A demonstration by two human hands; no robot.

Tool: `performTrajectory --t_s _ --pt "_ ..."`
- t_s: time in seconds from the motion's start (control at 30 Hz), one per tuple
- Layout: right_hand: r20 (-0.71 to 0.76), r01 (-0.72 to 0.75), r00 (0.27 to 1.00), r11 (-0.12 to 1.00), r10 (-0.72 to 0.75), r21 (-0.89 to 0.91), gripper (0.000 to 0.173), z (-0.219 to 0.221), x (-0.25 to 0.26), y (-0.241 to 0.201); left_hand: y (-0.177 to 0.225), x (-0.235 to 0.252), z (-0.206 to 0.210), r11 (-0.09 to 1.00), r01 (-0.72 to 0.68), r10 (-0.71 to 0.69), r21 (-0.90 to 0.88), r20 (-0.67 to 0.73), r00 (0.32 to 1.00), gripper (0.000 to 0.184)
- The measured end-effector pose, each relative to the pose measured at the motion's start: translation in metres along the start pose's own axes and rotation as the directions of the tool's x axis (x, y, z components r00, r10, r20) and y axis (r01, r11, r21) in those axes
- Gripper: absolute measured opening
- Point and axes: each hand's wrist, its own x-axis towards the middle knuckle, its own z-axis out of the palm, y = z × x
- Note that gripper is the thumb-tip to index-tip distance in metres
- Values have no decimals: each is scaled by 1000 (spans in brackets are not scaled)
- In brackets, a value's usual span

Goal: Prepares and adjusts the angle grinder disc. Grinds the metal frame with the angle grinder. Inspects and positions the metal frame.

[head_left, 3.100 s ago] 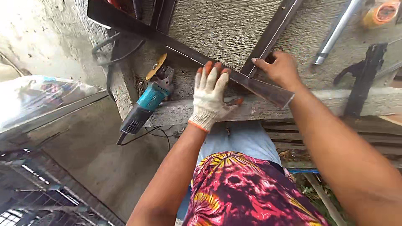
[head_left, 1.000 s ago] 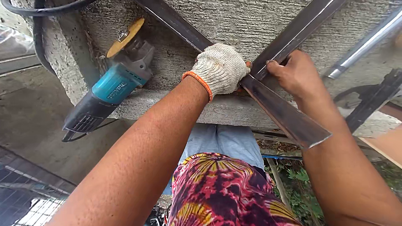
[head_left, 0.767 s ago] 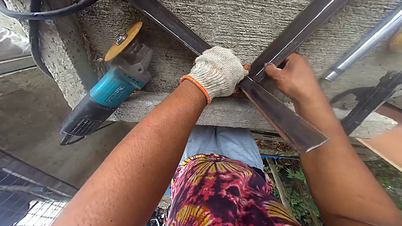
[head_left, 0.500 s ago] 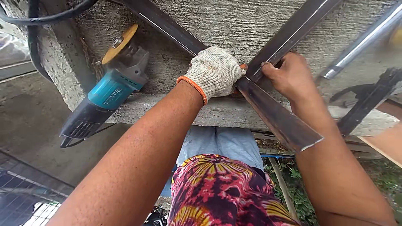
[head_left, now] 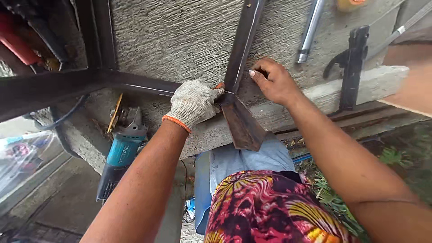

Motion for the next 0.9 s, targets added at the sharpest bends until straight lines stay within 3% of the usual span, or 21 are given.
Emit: performTrajectory --t_s 0.13,0.23,0.33,0.4,0.43,0.6,0.9 --pt "-119 62 991 997 -57 35 24 5 -12 11 3 -2 -5 1000 29 -29 0 9 1000 30" --pt "-184 296 933 950 -310 -100 28 10 -19 11 4 -2 -5 1000 6 -6 7 -2 1000 34" --pt "58 543 830 782 -554 -307 43 8 -16 8 2 -1 -2 1000 0 0 14 -11 1000 31" --pt "274 593 805 716 -526 -368 48 9 -10 8 2 -2 -1 1000 14 -14 14 -4 1000 32" --pt "305 613 790 696 -532 -373 45 12 -6 12 2 -2 -2 1000 19 -18 14 -5 1000 30" --pt "176 664 746 692 -643 -285 35 30 6 32 2 -3 1 999 30 -29 27 -30 999 34" --pt "10 687 711 693 -703 -218 15 47 13 35 -3 -4 6 999 6 -3 34 -92 996 37"
